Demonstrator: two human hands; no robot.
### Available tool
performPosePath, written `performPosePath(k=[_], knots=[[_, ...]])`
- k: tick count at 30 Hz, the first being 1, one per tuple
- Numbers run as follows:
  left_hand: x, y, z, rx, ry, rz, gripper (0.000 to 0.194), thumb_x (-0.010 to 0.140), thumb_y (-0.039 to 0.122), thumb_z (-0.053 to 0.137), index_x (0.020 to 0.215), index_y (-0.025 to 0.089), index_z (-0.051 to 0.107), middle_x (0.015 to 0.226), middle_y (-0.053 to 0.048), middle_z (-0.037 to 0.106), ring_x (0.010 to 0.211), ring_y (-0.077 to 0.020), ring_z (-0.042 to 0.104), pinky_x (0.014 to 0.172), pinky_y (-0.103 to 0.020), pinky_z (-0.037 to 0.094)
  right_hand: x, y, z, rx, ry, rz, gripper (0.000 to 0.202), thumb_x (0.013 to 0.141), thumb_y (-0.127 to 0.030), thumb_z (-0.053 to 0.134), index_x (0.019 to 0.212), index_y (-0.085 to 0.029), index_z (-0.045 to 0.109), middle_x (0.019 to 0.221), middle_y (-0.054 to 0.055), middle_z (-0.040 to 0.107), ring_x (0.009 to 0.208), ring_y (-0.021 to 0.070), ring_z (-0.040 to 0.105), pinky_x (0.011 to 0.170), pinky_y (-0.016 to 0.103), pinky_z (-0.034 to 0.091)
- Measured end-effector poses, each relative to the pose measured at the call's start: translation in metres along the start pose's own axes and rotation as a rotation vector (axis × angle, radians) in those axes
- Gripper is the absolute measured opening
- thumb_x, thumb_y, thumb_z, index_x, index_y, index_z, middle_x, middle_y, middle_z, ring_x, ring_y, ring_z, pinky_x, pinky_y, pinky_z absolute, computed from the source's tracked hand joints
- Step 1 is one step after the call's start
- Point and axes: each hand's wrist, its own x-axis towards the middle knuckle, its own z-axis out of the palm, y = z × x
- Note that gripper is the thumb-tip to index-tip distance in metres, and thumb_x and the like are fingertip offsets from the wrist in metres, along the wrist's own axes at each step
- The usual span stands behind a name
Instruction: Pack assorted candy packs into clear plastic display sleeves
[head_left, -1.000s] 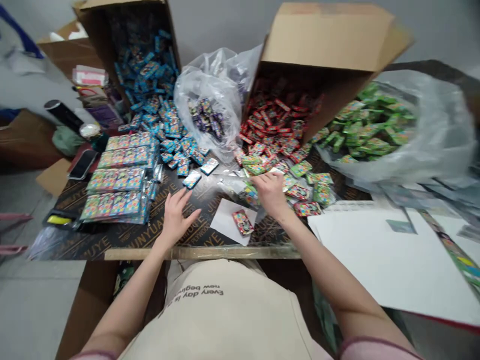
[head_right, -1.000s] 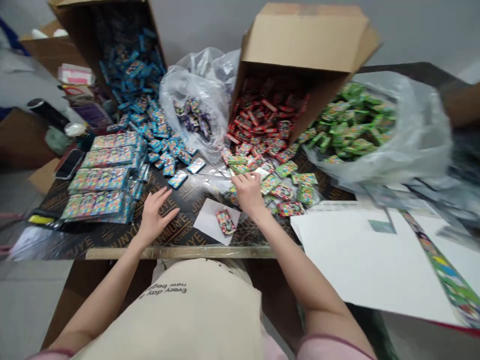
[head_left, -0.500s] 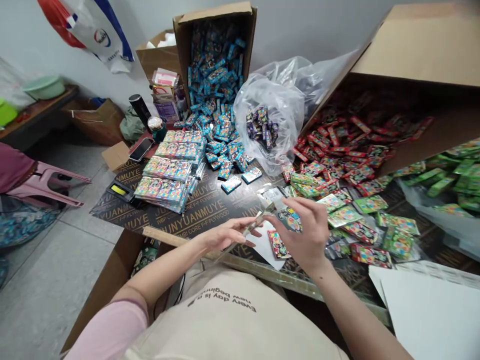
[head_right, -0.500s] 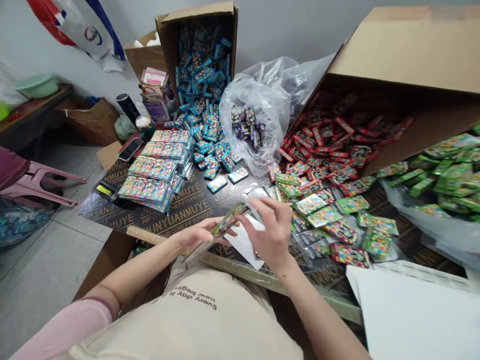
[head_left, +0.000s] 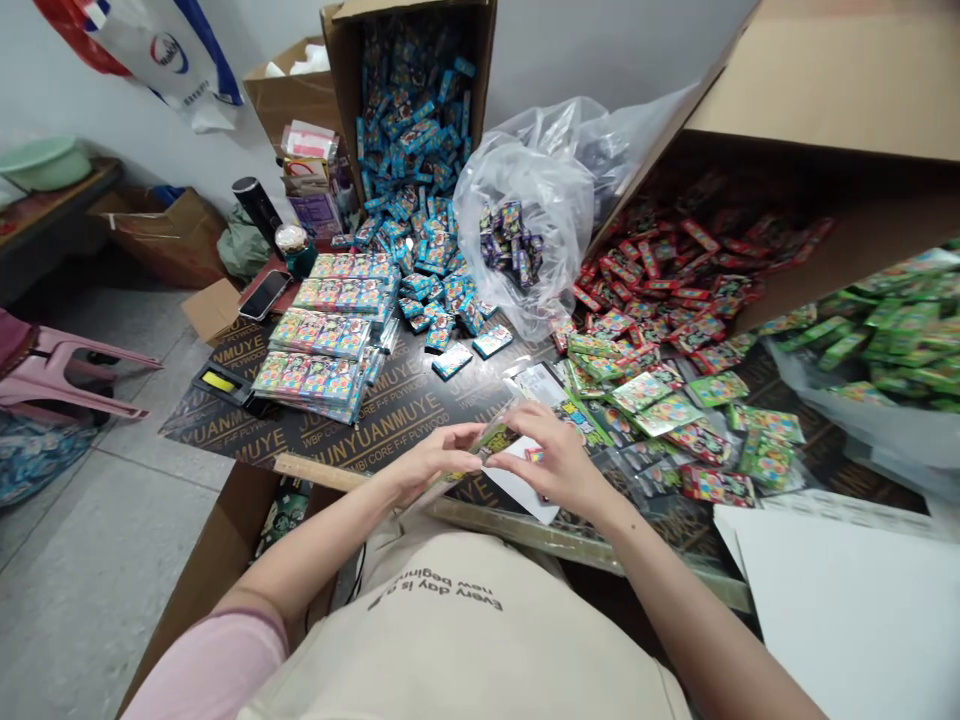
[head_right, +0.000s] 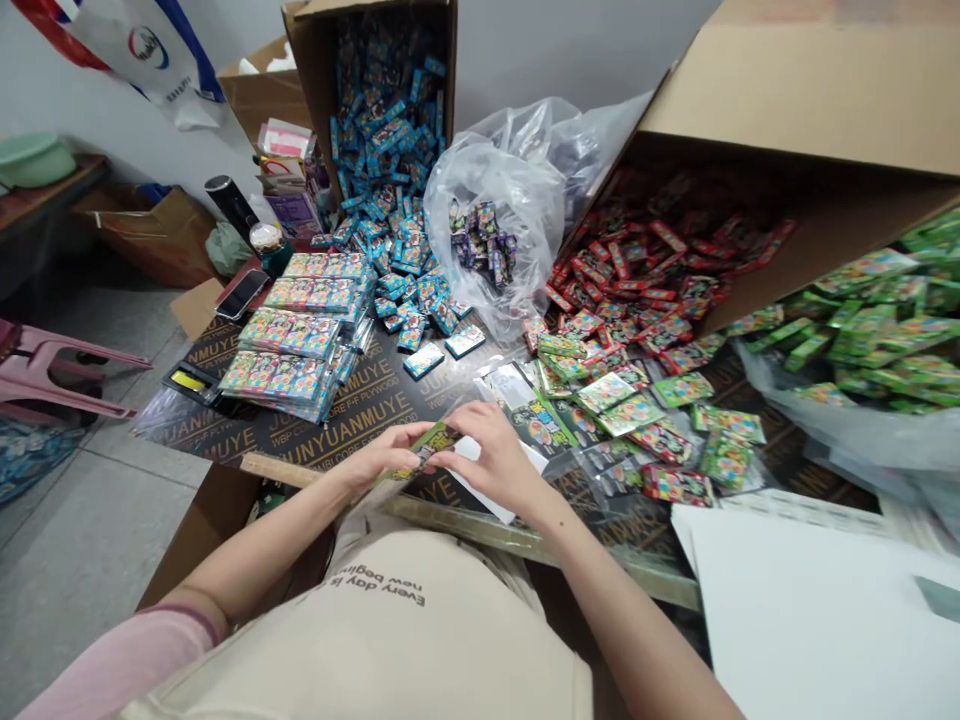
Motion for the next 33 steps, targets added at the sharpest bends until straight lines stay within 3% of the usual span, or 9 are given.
performPosePath(k=[6, 8, 11, 13, 17, 21, 23, 28, 33], knots=[[-0.005, 0.005, -0.001, 0.274, 0.043, 0.035, 0.048, 0.064, 0.034, 0.080, 0.107, 0.016, 0.068, 0.103, -0.007, 0.071, 0.094, -0.0219, 0.063, 0.088, -0.032, 0.045, -0.006, 0.004, 0.001, 0.019, -0.161, 0.149, 0.039, 0.080, -0.038, 0.072, 0.112, -0.021, 0.058, 0.102, 0.006, 0.068, 0.088, 0.0205, 0.060, 0.086, 0.037, 0.046], [-0.002, 0.005, -0.003, 0.326, 0.083, 0.076, 0.040, 0.069, 0.038, 0.076, 0.100, 0.015, 0.070, 0.095, -0.006, 0.072, 0.087, -0.0202, 0.064, 0.083, -0.030, 0.046, -0.006, 0.009, 0.001, 0.109, -0.053, 0.234, 0.050, 0.078, -0.040, 0.073, 0.122, -0.024, 0.056, 0.100, 0.006, 0.067, 0.090, 0.0210, 0.060, 0.086, 0.038, 0.047], [0.002, 0.005, -0.008, 0.269, 0.190, 0.097, 0.037, 0.071, 0.046, 0.072, 0.088, 0.013, 0.070, 0.080, -0.005, 0.071, 0.071, -0.0169, 0.061, 0.070, -0.027, 0.047, -0.005, 0.019, 0.006, 0.280, 0.289, 0.364, 0.068, 0.071, -0.046, 0.077, 0.131, -0.026, 0.051, 0.113, 0.008, 0.064, 0.107, 0.0243, 0.058, 0.095, 0.042, 0.045], [0.004, 0.007, -0.009, 0.221, 0.248, 0.094, 0.039, 0.070, 0.050, 0.070, 0.081, 0.012, 0.068, 0.070, -0.003, 0.067, 0.061, -0.0146, 0.057, 0.062, -0.026, 0.044, -0.005, 0.024, 0.015, 0.435, 0.371, 0.452, 0.076, 0.066, -0.050, 0.079, 0.132, -0.027, 0.050, 0.126, 0.010, 0.059, 0.118, 0.0264, 0.054, 0.098, 0.043, 0.044], [0.005, 0.008, -0.006, 0.455, 0.309, 0.207, 0.036, 0.075, 0.048, 0.067, 0.065, 0.014, 0.061, 0.058, 0.001, 0.057, 0.055, -0.0111, 0.047, 0.056, -0.023, 0.037, -0.005, 0.023, 0.038, 0.847, 0.111, 0.551, 0.054, 0.067, -0.051, 0.077, 0.110, -0.021, 0.065, 0.099, 0.006, 0.070, 0.096, 0.0239, 0.064, 0.086, 0.040, 0.052], [0.006, 0.005, -0.007, 0.750, 0.426, 0.291, 0.045, 0.077, 0.044, 0.065, 0.047, 0.017, 0.046, 0.045, 0.005, 0.038, 0.046, -0.0078, 0.032, 0.047, -0.023, 0.026, -0.002, 0.017, 0.049, 0.884, 0.241, 0.561, 0.029, 0.070, -0.045, 0.075, 0.082, -0.019, 0.069, 0.083, 0.002, 0.070, 0.080, 0.0186, 0.064, 0.083, 0.035, 0.052], [0.009, 0.003, -0.013, 0.693, 0.467, 0.300, 0.045, 0.078, 0.045, 0.065, 0.047, 0.017, 0.047, 0.045, 0.004, 0.041, 0.045, -0.0084, 0.035, 0.046, -0.023, 0.028, -0.003, 0.015, 0.049, 0.940, 0.229, 0.562, 0.030, 0.070, -0.042, 0.076, 0.090, -0.021, 0.068, 0.088, 0.001, 0.070, 0.081, 0.0175, 0.064, 0.081, 0.033, 0.053], [0.021, -0.005, -0.032, 0.391, 0.528, 0.295, 0.036, 0.076, 0.048, 0.068, 0.063, 0.014, 0.063, 0.059, -0.001, 0.063, 0.053, -0.0129, 0.053, 0.053, -0.025, 0.044, -0.020, 0.022, 0.058, 1.139, -0.146, 0.590, 0.046, 0.060, -0.040, 0.082, 0.097, -0.020, 0.066, 0.079, -0.001, 0.070, 0.070, 0.0159, 0.064, 0.068, 0.030, 0.055], [0.027, -0.023, -0.033, 0.412, 0.345, 0.260, 0.032, 0.067, 0.041, 0.077, 0.082, 0.014, 0.070, 0.080, -0.005, 0.073, 0.069, -0.0171, 0.065, 0.069, -0.029, 0.053, -0.031, 0.042, 0.056, 0.918, -0.001, 0.660, 0.050, 0.058, -0.043, 0.083, 0.100, -0.019, 0.066, 0.089, 0.002, 0.071, 0.080, 0.0187, 0.065, 0.074, 0.032, 0.054]])
